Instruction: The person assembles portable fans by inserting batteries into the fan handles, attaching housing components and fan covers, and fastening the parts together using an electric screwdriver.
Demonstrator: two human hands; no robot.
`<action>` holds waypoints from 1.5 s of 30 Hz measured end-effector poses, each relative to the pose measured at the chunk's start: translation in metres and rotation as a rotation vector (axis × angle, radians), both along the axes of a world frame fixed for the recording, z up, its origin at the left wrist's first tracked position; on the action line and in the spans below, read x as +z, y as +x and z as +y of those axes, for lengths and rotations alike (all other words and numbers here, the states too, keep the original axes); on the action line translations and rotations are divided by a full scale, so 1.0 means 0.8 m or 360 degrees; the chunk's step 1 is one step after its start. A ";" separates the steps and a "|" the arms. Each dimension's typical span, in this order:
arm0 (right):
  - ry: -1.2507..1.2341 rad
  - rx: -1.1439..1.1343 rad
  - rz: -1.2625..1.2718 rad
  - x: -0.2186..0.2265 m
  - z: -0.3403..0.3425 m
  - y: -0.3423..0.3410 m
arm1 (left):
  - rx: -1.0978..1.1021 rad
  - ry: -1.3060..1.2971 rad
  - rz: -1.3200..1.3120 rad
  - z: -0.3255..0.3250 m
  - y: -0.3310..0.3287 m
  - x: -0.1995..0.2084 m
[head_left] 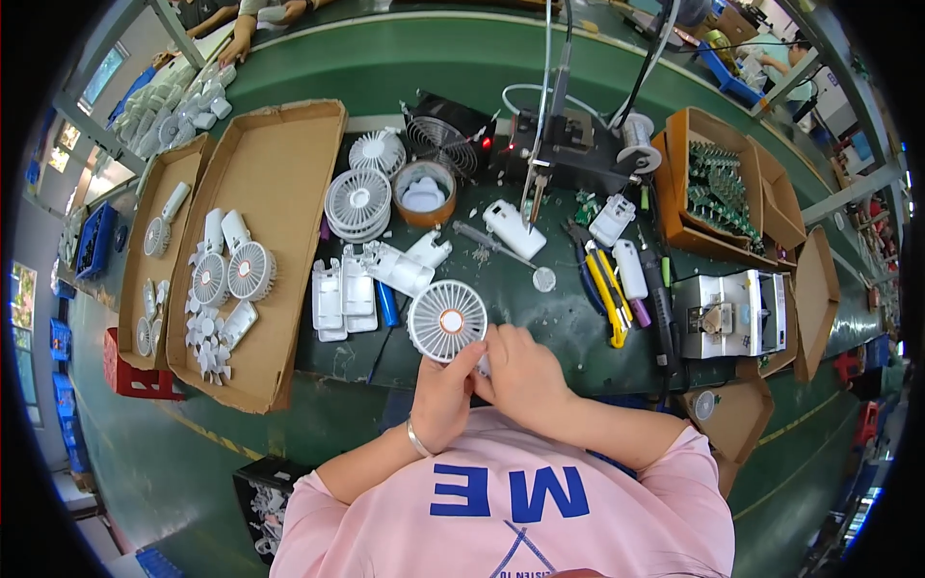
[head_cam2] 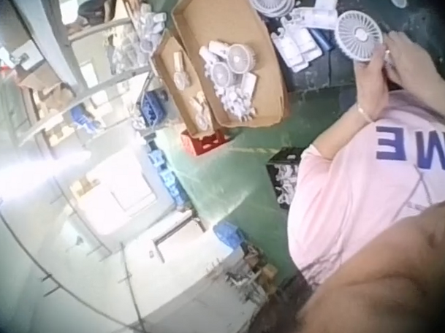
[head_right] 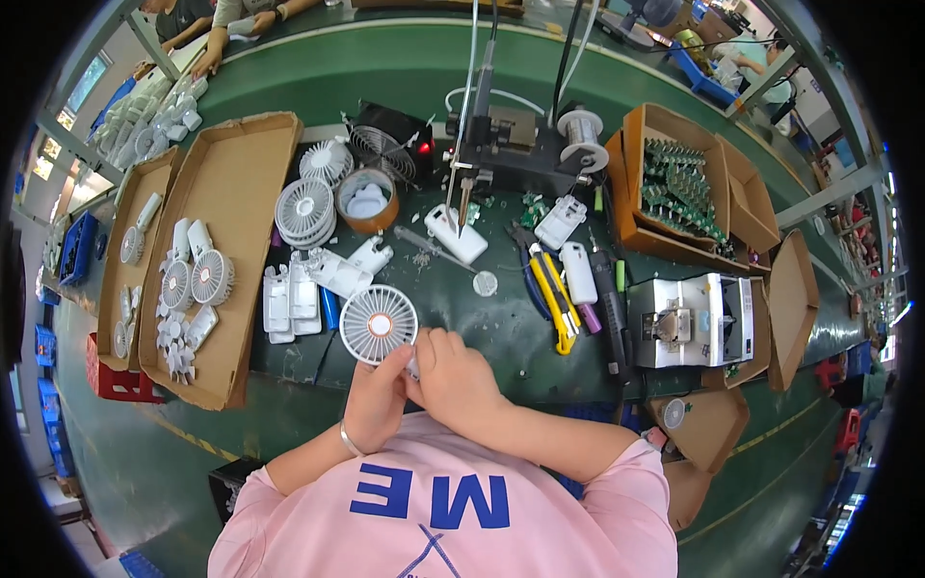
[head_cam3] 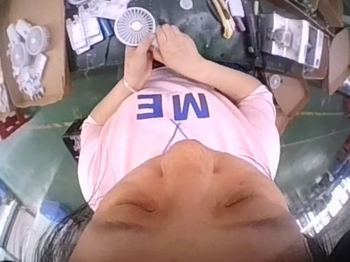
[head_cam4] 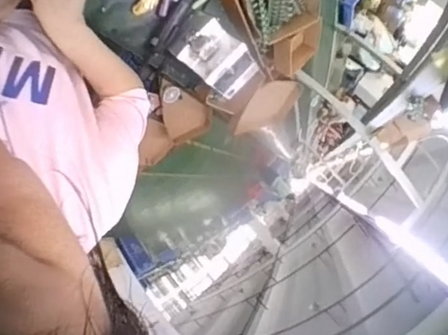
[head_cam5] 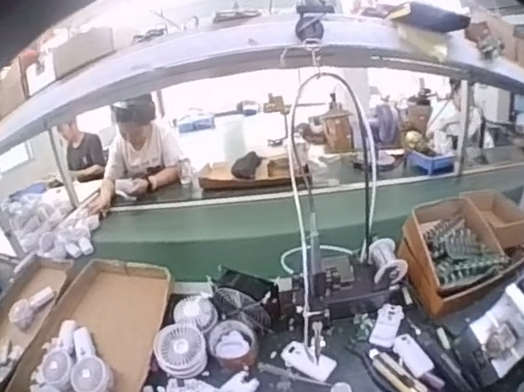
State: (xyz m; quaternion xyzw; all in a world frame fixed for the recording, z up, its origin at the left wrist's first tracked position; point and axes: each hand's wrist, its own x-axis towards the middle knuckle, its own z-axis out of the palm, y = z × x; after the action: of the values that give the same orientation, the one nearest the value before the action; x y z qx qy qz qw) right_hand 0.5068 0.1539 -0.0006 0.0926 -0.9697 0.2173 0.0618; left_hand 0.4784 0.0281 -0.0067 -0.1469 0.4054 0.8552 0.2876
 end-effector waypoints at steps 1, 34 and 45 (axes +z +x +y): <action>-0.0127 -0.0067 -0.0126 0.003 0.000 -0.001 | -0.0011 0.0046 0.0010 -0.001 -0.001 0.006; -0.0963 0.0154 0.0129 0.013 0.005 0.018 | -0.0237 0.0387 0.0020 -0.020 -0.033 0.000; -0.1367 -0.0234 0.0017 -0.009 -0.018 0.028 | -0.0216 0.0108 0.0266 -0.015 -0.019 0.004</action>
State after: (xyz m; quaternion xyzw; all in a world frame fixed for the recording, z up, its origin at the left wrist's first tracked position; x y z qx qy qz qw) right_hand 0.5291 0.1394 -0.0078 -0.0097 -0.7950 0.5954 0.1151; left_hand 0.4631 0.0162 -0.0037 -0.0374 0.4078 0.8563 0.3148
